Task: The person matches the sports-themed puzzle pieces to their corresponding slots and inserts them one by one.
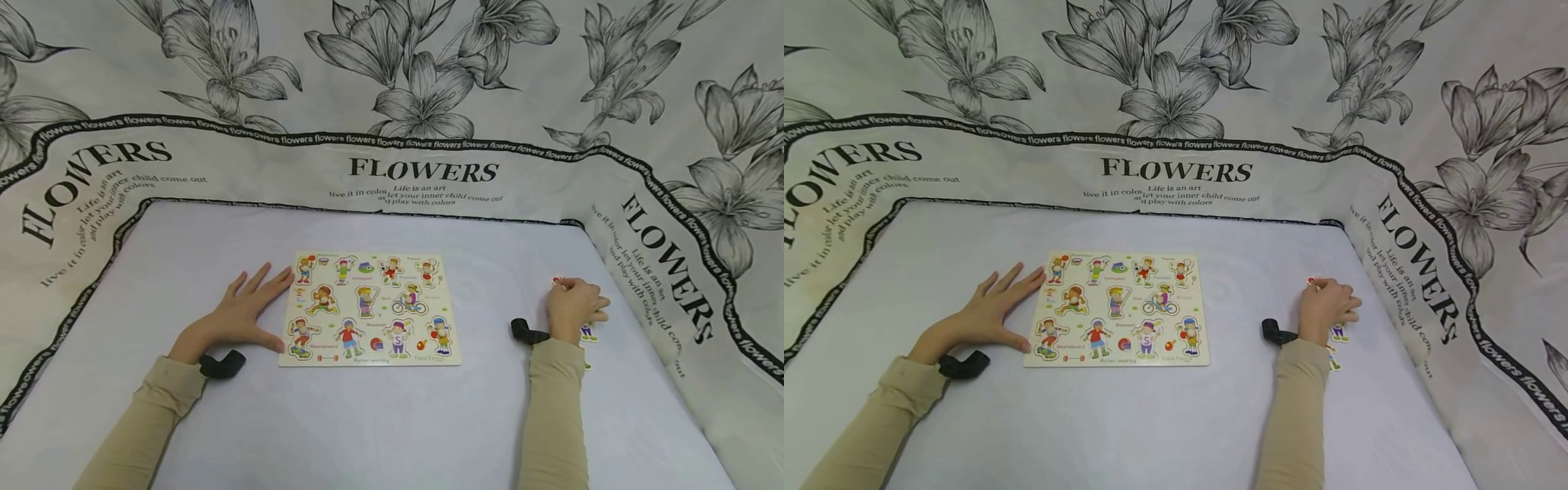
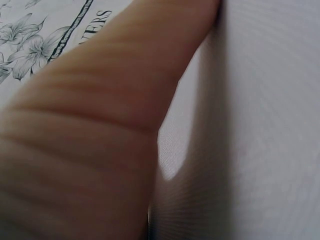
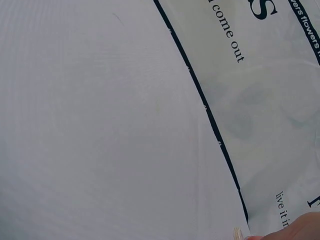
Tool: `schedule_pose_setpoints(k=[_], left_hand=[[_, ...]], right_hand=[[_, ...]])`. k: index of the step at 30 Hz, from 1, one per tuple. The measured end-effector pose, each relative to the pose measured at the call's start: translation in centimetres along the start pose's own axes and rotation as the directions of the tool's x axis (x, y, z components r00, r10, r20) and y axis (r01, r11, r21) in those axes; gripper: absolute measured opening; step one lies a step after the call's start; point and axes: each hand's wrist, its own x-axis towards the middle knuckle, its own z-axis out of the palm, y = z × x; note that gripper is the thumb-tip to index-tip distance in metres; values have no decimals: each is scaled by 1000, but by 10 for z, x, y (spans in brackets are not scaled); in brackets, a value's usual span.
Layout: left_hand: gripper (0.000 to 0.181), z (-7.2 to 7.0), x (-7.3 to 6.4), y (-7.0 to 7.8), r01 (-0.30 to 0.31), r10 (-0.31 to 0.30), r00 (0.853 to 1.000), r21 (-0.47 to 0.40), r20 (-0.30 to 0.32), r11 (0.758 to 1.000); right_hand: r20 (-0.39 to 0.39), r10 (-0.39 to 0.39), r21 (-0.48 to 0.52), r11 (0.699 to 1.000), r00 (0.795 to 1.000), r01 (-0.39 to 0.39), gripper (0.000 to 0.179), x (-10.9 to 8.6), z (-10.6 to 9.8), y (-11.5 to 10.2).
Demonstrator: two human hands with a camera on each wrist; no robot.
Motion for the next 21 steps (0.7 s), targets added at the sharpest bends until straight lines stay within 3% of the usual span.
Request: schedule_pose_setpoints(k=[16,21], left_hand=[[135,1,0,-1,-6,6,1000,-6,0,1000],[135,1,0,-1,-5,5,1000,-9,0,1000]], right_hand=[[0,18,26,999,1000,-18,35,3,0,-2],[-23,-10,51,999,1000,11,35,1,3,-5]])
